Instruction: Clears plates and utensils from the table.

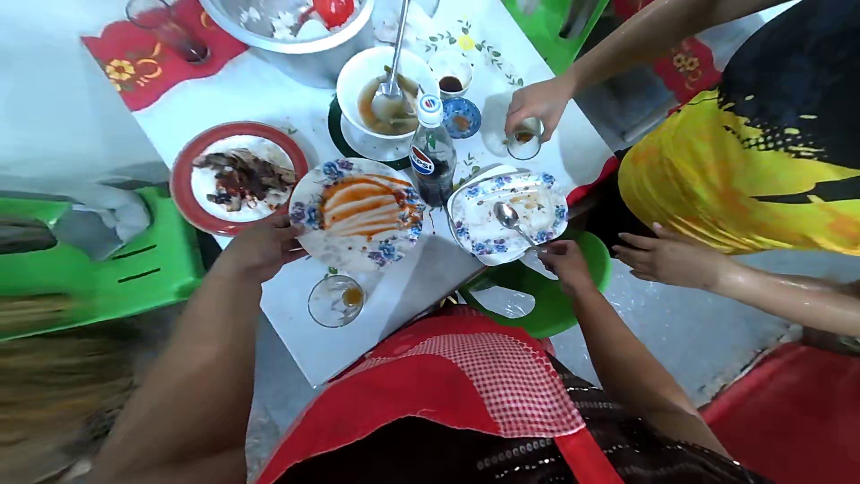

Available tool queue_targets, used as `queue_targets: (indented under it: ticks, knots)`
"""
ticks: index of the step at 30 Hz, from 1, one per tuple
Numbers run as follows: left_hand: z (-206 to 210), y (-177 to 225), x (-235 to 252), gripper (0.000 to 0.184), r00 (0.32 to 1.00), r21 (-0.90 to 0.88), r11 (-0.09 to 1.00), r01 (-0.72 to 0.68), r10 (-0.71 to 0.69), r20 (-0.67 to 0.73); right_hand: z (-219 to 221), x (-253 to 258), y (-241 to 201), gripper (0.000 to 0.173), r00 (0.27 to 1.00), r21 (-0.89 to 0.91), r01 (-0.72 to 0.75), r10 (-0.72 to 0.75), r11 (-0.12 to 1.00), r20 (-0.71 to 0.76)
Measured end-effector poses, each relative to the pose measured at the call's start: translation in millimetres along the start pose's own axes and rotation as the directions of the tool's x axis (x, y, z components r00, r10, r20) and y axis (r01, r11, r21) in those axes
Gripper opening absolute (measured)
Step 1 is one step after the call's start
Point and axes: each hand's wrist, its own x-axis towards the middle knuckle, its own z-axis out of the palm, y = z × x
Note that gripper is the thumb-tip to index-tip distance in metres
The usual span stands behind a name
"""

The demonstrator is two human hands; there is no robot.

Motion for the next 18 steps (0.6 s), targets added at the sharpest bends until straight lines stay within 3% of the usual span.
queue_targets:
  ticks: [2,5,14,18]
  knots:
    - [-6,2,-9,0.027,1.0,-0.03,0.999,-0.019,0.019,-0.009,5,4,3,0.056,0.997,0.195,-0.08,0.076,0.978,0.03]
    - [-15,-1,-20,0.024,0.999,-0.091,0.995,-0.044,0.043,-0.016,12,8,1,0.053,0.987,0.335,-0.154,0.129,0.93,0.097]
    - [-13,-8,-53,0.023,0.999,-0.141,0.989,-0.037,0.038,0.005,22,20,-2,0.045,0.97,0.424,-0.237,0.186,0.874,0.157]
    - [10,-10,-59,0.021,0.997,-0.095,0.995,-0.016,0.023,0.076,20,19,1,0.056,0.973,0.404,-0.224,0.178,0.887,0.148]
